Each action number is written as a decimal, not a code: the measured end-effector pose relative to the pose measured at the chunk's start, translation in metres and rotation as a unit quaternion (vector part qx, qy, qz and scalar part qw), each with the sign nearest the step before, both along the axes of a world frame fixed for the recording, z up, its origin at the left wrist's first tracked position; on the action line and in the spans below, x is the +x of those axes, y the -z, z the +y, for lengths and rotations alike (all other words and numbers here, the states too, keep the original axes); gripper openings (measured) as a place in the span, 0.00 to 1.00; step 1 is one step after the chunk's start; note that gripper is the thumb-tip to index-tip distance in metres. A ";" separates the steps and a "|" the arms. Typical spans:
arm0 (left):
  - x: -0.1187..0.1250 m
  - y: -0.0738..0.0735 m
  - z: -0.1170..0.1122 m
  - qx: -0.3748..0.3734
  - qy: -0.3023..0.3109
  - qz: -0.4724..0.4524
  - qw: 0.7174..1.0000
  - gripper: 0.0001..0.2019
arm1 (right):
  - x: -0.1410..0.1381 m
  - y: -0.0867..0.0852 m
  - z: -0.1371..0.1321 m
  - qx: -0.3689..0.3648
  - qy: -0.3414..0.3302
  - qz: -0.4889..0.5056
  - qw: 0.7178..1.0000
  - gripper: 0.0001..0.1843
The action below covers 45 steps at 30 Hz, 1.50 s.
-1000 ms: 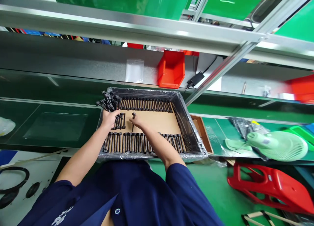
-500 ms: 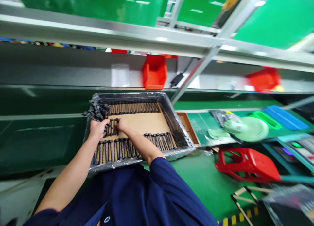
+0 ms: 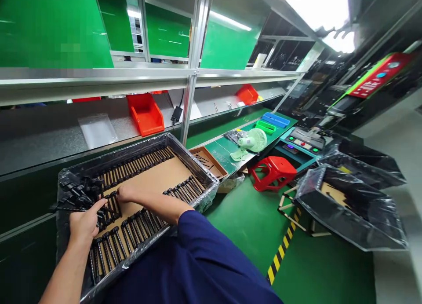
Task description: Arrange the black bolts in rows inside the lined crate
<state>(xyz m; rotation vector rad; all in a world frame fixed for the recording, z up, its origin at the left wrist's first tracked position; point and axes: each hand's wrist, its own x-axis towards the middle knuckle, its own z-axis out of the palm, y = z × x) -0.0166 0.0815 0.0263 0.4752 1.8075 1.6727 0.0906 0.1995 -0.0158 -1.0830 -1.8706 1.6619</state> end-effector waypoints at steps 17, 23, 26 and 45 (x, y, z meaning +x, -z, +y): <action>-0.003 0.011 -0.006 0.111 0.093 0.054 0.988 0.18 | 0.011 -0.018 -0.038 -0.133 0.080 0.272 0.950 0.21; -0.017 0.005 -0.002 0.141 0.029 -0.052 0.988 0.14 | 0.034 0.012 -0.005 0.117 0.127 0.106 0.979 0.10; -0.017 -0.001 -0.003 0.144 0.008 -0.093 0.985 0.12 | 0.037 0.040 -0.003 0.262 0.022 -0.015 0.965 0.04; -0.014 0.002 -0.004 0.128 0.030 -0.072 0.989 0.15 | 0.013 0.062 -0.013 0.225 -0.075 -0.041 0.971 0.09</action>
